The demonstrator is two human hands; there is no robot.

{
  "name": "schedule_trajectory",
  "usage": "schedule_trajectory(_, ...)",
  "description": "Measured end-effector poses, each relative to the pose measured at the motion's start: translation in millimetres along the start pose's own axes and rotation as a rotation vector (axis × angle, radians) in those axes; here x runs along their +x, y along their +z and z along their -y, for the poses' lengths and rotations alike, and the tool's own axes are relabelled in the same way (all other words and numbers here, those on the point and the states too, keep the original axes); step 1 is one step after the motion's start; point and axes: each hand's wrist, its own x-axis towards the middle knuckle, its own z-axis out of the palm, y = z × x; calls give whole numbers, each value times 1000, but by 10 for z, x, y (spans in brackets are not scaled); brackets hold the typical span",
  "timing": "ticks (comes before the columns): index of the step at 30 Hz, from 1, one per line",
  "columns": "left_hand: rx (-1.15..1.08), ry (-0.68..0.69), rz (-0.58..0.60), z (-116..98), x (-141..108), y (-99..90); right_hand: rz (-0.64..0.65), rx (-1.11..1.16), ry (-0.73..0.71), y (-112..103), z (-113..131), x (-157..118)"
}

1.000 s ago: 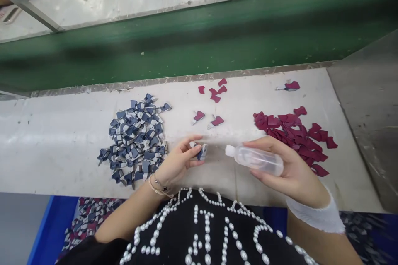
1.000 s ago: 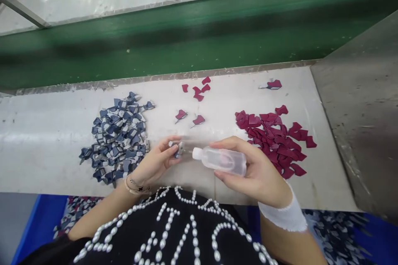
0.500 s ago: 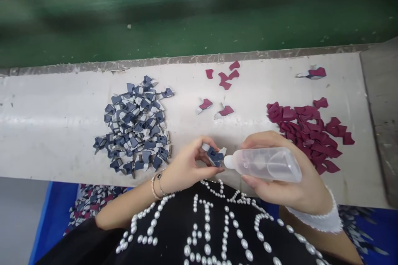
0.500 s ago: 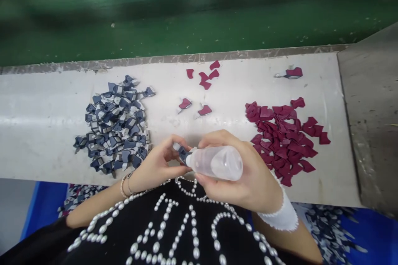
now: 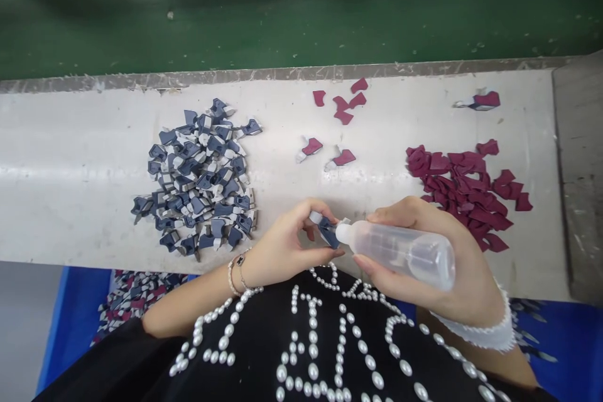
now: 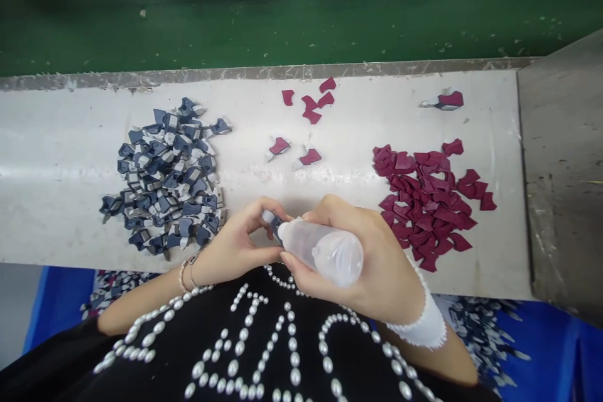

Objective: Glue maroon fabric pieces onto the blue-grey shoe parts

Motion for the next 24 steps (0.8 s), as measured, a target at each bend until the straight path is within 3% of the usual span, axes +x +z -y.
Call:
schedule_trajectory(15,65,-3,4,-2,14,5,-75,-82,-89,25,0,-32)
schedule_trajectory(24,145,24,-24,42,13,-2,-17,-117,-117,59,-2,-30)
